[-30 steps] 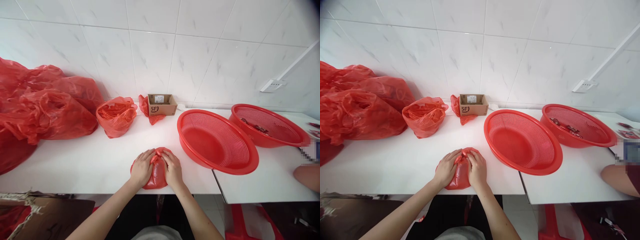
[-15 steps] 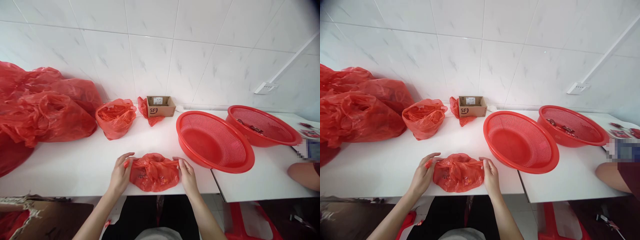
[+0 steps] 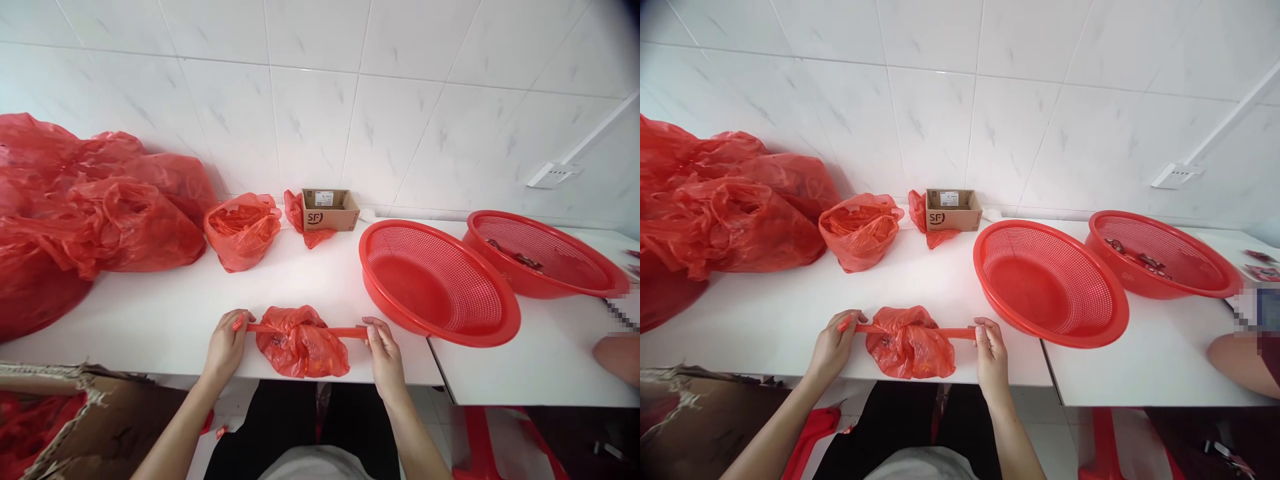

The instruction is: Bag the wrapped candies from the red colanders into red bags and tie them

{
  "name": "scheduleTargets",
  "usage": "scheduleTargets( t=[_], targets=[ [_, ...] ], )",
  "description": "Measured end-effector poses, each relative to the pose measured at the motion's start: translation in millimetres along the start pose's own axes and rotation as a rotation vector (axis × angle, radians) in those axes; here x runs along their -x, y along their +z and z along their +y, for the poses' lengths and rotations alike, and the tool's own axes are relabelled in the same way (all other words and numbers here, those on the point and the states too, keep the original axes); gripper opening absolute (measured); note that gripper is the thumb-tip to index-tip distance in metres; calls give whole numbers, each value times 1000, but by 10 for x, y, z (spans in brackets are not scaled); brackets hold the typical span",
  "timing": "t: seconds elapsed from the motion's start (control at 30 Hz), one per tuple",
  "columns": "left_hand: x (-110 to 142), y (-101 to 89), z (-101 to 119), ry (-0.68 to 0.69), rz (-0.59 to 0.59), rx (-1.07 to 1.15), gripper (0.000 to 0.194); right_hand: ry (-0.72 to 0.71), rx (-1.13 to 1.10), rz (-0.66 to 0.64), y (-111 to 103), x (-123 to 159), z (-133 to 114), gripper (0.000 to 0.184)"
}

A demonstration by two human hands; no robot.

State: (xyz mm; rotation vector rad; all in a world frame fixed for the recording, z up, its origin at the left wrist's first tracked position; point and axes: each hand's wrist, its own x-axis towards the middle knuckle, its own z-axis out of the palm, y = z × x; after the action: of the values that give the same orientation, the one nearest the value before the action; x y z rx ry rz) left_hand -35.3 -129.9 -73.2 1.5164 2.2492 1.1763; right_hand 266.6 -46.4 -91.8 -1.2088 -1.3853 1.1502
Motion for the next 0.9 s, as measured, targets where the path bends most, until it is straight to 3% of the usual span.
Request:
scheduleTargets(
  t=[0.2, 0.33, 0.4, 0.53, 0.63, 0.7, 0.77, 0.9],
  targets=[
    [49, -77, 106, -78, 14, 73, 44, 77, -150, -55, -48, -22, -26, 42],
    [62, -245, 431, -141, -44, 279, 51, 57, -106, -142, -24, -29, -323, 38],
    [77, -314, 711, -133, -144, 367, 52, -58, -35, -166, 58, -20, -612, 33],
    [79, -344, 1308, 86, -478, 425, 43, -389, 68, -292, 302, -3, -1248, 24],
    [-55, -423, 1557, 168, -716, 367, 44, -508, 68, -356, 414, -11, -1478, 19],
    [-213, -633, 1569, 123, -740, 343, 48, -476, 34, -369, 434, -27, -1438, 20],
    [-357, -1008, 1466, 29, -668, 360, 50, -382, 32, -388, 434, -37, -1271, 24],
    [-373, -2057, 1041, -174, -318, 343, 44, -191, 182, -448, 463, 33, -762, 29]
  ],
)
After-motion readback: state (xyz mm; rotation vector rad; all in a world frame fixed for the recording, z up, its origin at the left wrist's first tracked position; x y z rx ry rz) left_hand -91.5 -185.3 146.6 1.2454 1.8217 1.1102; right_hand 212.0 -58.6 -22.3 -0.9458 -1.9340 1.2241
